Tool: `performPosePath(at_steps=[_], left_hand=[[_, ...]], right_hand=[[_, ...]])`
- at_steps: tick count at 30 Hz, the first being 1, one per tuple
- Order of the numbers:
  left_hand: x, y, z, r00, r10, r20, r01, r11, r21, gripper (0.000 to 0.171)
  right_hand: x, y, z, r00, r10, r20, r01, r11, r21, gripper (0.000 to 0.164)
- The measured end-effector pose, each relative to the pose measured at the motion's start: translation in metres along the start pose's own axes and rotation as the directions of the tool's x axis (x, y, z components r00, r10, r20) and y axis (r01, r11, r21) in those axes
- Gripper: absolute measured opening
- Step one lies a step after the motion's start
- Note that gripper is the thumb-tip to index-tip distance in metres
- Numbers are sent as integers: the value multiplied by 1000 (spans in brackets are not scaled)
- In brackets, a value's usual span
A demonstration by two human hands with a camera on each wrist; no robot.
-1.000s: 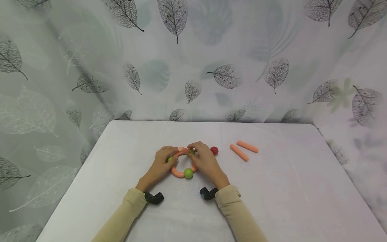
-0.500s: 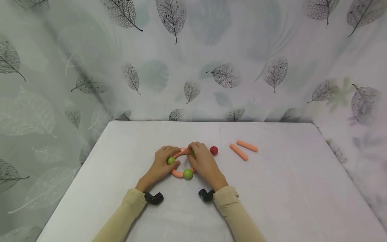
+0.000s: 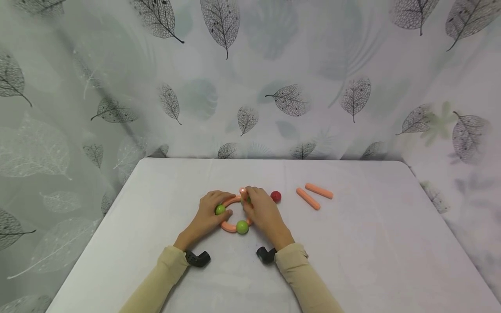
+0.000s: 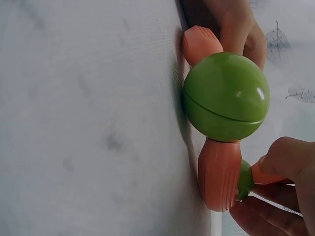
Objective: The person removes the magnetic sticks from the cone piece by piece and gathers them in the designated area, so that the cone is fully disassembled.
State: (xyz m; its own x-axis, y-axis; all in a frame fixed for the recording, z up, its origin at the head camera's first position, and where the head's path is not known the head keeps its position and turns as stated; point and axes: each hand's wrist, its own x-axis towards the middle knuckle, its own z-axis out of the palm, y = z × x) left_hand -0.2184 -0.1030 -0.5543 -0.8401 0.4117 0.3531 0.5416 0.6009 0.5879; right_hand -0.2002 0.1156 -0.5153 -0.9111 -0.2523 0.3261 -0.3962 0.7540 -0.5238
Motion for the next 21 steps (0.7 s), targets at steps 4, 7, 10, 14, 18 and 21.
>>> performPosePath(at_steps=[4,7,10,14,18,21], left_hand=[[0,0,-1,1000,-4,5,4,1000,-3,47],[0,0,-2,1000,-13,16,13,1000,0,46],[0,-1,-3,1000,-19,21,19,1000,-1,46],[-2,-1,-3,1000,-15,16,15,1000,-2,46],[-2,-1,-3,1000,-5,15,5,1000,-3,47],[-1,-1,-2,1000,-2,21,2,1000,1,46]], right_hand=[[-1,-1,2,999,-32,-28,31,999,-26,12],[-1,-2,2,998,-43,-42,41,998,-37,13],[-1,-3,1,999,-31,-36,30,999,-38,14],[-2,-5,-2,1000,0,-5,0,1000,-18,13],[-3,-4,-10,996,78,35,-80,995,55,12],[-6,-4,-19,989,141,45,-145,985,93,12]])
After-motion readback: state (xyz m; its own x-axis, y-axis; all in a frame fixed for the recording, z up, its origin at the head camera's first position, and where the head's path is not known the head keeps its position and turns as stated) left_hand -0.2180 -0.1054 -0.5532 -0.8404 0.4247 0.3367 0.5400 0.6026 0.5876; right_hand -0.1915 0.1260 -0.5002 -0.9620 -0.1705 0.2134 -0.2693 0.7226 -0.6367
